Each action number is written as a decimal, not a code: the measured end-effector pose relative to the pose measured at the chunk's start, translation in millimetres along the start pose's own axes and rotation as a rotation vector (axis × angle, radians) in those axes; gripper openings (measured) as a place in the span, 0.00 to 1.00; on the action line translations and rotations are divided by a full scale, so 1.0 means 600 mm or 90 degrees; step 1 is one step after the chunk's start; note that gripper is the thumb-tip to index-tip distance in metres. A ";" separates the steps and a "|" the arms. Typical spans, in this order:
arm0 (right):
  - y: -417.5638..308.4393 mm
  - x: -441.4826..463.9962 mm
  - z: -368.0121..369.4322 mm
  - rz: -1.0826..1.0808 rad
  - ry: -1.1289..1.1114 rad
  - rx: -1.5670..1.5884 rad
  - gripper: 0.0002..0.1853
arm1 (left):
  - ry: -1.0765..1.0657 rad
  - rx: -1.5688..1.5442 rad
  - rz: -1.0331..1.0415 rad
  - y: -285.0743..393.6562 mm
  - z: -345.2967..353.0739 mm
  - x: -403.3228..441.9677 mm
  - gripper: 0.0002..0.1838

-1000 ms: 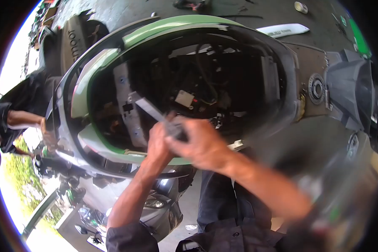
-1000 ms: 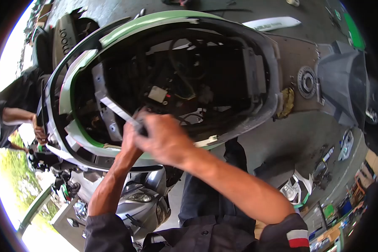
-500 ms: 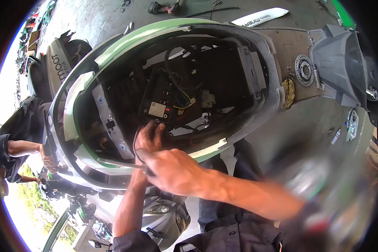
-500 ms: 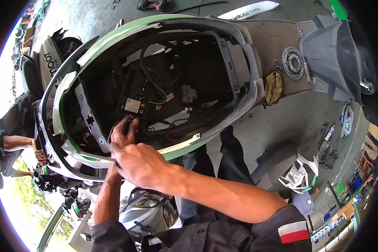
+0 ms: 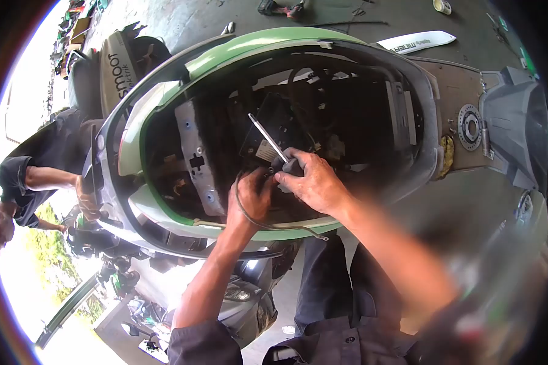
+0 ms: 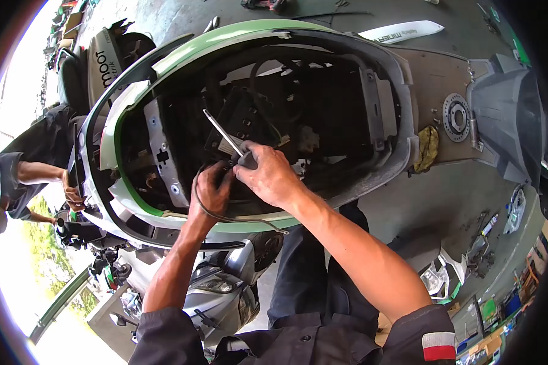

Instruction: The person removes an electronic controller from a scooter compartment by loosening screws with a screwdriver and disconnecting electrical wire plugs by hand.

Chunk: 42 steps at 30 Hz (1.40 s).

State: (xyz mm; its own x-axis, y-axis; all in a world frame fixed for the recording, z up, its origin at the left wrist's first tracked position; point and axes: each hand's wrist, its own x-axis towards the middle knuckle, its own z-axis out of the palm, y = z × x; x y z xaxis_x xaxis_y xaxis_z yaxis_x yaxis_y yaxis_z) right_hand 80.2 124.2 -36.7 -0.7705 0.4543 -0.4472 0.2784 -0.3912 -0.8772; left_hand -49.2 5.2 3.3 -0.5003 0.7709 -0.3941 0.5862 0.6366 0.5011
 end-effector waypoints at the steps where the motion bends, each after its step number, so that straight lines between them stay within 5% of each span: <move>1: 0.000 0.004 0.005 -0.016 0.002 -0.017 0.16 | 0.002 0.002 0.007 -0.004 0.000 -0.003 0.13; 8: 0.014 0.016 0.007 0.000 0.017 0.010 0.13 | 0.076 0.035 0.056 -0.026 0.014 -0.015 0.15; 15: 0.030 0.001 0.009 0.011 -0.033 0.107 0.09 | -0.023 -0.025 -0.077 0.003 -0.008 -0.002 0.14; 22: 0.024 -0.005 0.021 0.021 0.016 0.128 0.07 | -0.061 -0.040 -0.019 -0.009 -0.006 0.000 0.14; 42: 0.046 0.008 0.017 0.149 -0.043 0.295 0.14 | -0.168 -0.191 -0.087 -0.010 -0.014 0.011 0.16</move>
State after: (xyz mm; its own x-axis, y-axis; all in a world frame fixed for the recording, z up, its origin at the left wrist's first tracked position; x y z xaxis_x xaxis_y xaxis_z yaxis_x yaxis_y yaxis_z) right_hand 78.1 107.3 -61.2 -0.7575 0.2653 -0.5965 0.1768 -0.7962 -0.5787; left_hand -61.4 6.3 4.5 -0.3579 0.6833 -0.6364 0.2947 0.7294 0.6174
